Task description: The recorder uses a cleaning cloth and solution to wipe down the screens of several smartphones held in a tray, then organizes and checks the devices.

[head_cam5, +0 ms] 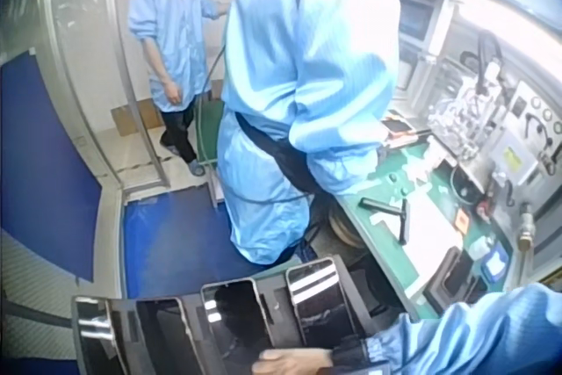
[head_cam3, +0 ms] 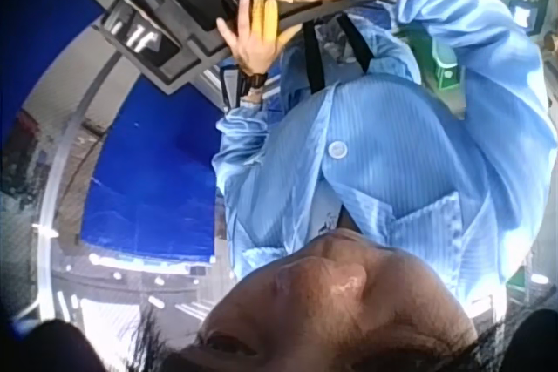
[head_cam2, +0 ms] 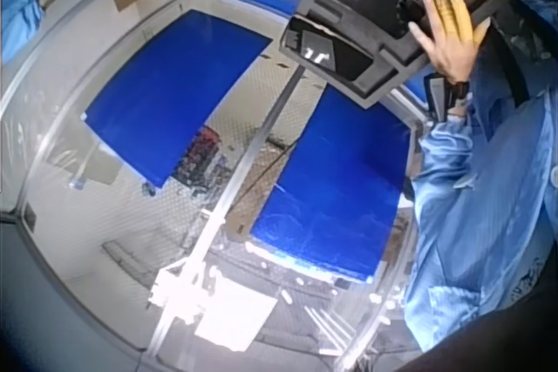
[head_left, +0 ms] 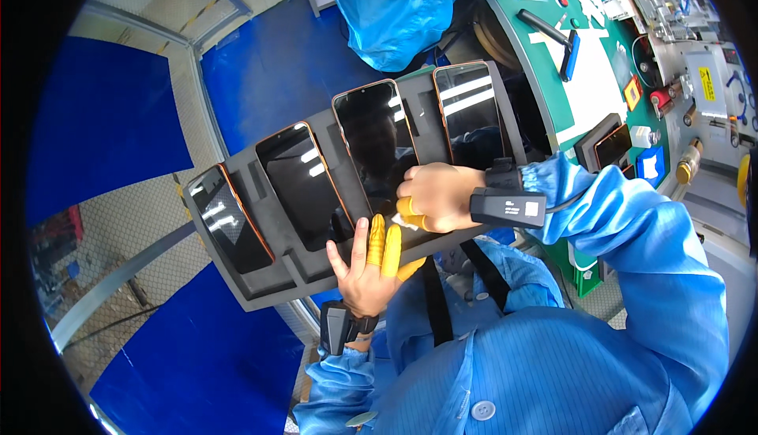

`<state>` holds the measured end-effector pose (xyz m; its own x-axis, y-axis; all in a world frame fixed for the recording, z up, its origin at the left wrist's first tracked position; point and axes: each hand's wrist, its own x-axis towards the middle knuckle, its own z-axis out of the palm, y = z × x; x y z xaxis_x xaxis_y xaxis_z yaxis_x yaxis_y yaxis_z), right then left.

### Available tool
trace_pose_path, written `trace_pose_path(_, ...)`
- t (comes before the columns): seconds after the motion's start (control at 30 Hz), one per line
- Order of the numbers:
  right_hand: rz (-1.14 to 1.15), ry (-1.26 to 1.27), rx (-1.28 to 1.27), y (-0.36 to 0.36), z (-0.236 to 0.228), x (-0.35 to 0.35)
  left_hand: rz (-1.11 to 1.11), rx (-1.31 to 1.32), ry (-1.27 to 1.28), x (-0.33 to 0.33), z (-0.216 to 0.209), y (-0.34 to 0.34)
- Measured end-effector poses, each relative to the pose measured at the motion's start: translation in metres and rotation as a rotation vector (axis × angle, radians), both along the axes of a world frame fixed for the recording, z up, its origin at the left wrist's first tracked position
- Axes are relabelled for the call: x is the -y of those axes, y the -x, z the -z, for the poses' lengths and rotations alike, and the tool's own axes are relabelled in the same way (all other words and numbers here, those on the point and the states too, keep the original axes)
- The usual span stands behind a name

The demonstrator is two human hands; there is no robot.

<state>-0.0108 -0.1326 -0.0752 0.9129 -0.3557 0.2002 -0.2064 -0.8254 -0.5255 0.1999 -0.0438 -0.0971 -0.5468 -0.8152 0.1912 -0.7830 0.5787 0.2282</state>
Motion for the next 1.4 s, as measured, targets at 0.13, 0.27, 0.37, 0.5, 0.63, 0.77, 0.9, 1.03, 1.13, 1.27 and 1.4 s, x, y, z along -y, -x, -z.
trace_pose_path(0.13, -0.05, -0.02, -0.047, 0.02, -0.005, 0.004, 0.0, -0.005, -0.022, 0.0, 0.002, 0.003)
trace_pose_path(0.27, -0.034, 0.006, -0.183, 0.02, -0.016, 0.012, 0.011, -0.015, -0.026, 0.003, 0.002, 0.005)
trace_pose_path(0.37, 0.006, 0.108, -0.448, 0.021, -0.035, 0.033, -0.002, -0.016, -0.046, 0.001, 0.0, 0.0)
trace_pose_path(0.5, 0.279, 0.095, -0.012, -0.007, -0.056, 0.072, 0.006, -0.066, -0.093, 0.002, -0.004, -0.001)
trace_pose_path(0.63, 0.216, 0.234, 0.283, -0.068, -0.038, 0.12, 0.086, -0.171, -0.147, 0.007, -0.019, -0.014)
trace_pose_path(0.77, 0.277, 0.218, 0.048, -0.116, -0.015, 0.128, -0.074, -0.154, -0.19, 0.0, -0.017, -0.064)
trace_pose_path(0.9, 0.23, 0.158, -0.14, -0.124, -0.013, 0.132, -0.128, -0.106, -0.236, 0.0, -0.02, -0.081)
trace_pose_path(1.03, 0.232, -0.075, 0.138, -0.092, 0.01, 0.138, -0.092, -0.115, -0.2, 0.003, -0.016, -0.081)
trace_pose_path(1.13, 0.196, 0.185, 0.158, -0.071, -0.008, 0.133, -0.095, -0.088, -0.186, 0.005, -0.019, -0.083)
trace_pose_path(1.27, 0.665, -0.78, -0.023, -0.092, -0.036, 0.062, -0.111, -0.106, -0.186, 0.004, -0.017, -0.085)
trace_pose_path(1.4, 0.355, -0.03, 0.136, -0.085, 0.015, -0.013, -0.072, -0.122, -0.191, 0.008, -0.015, -0.08)
